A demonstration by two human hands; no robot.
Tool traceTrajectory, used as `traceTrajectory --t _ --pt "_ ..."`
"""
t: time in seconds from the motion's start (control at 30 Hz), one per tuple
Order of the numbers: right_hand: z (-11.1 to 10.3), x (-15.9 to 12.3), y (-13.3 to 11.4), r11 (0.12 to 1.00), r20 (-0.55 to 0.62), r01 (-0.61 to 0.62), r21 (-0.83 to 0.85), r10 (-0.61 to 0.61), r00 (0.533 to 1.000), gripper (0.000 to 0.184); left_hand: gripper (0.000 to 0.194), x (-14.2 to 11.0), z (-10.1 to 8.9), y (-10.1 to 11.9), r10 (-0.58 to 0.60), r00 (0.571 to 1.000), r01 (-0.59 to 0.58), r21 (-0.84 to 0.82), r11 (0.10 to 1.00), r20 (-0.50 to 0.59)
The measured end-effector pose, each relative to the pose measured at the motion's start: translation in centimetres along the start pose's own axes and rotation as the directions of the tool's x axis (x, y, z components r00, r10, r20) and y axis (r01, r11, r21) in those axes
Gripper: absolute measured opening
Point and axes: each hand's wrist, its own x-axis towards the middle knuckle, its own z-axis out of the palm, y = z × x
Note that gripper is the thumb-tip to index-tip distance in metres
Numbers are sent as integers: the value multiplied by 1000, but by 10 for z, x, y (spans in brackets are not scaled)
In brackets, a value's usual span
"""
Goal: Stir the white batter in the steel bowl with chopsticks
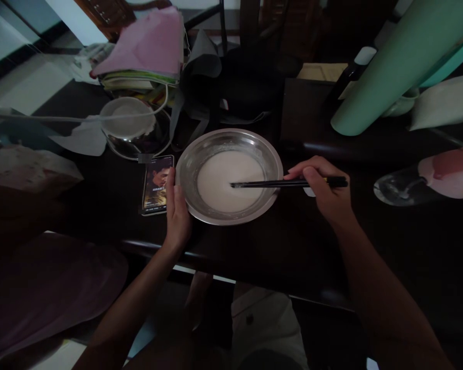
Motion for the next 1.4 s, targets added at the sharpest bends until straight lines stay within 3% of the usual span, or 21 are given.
traceTrajectory --t 0.2,0.3,0.4,0.57,0.67,0.77,0.93,1.13,1.3,1.4 --pt "4 -2 -4 998 189 55 -31 -48 981 19 70 0 0 1 -3 1000 3 -9 1000 -7" --pt "2 -1 -4 999 111 29 -38 -24 994 19 70 0 0 1 -6 1000 6 -2 1000 -3" --pt "1 -1 -2 998 24 -25 57 23 999 20 69 0 1 1 -5 1000 5 -6 1000 -3" --pt "3 -2 -3 1000 169 28 0 -27 985 17 71 0 1 0 7 1000 -7 -6 1000 -9" --pt "2 -1 -4 999 112 25 -42 -20 994 19 68 0 0 0 4 1000 -4 -11 1000 -3" --pt "1 -1 -3 1000 38 -4 23 3 999 20 68 -1 0 1 -1 1000 1 -3 1000 8" --pt "3 -2 -4 999 197 30 -20 -26 980 19 72 -1 1 2 -5 1000 5 10 1000 0" --pt "0 -1 0 1000 48 6 28 -7 999 21 70 0 1 2 -6 1000 6 -4 1000 8" --pt "3 -2 -5 999 196 43 -23 -37 980 20 66 0 1 1 -6 1000 6 -24 1000 -8" --pt "2 -2 -5 999 118 25 -46 -19 993 19 65 0 1 1 -5 1000 5 -19 1000 -12"
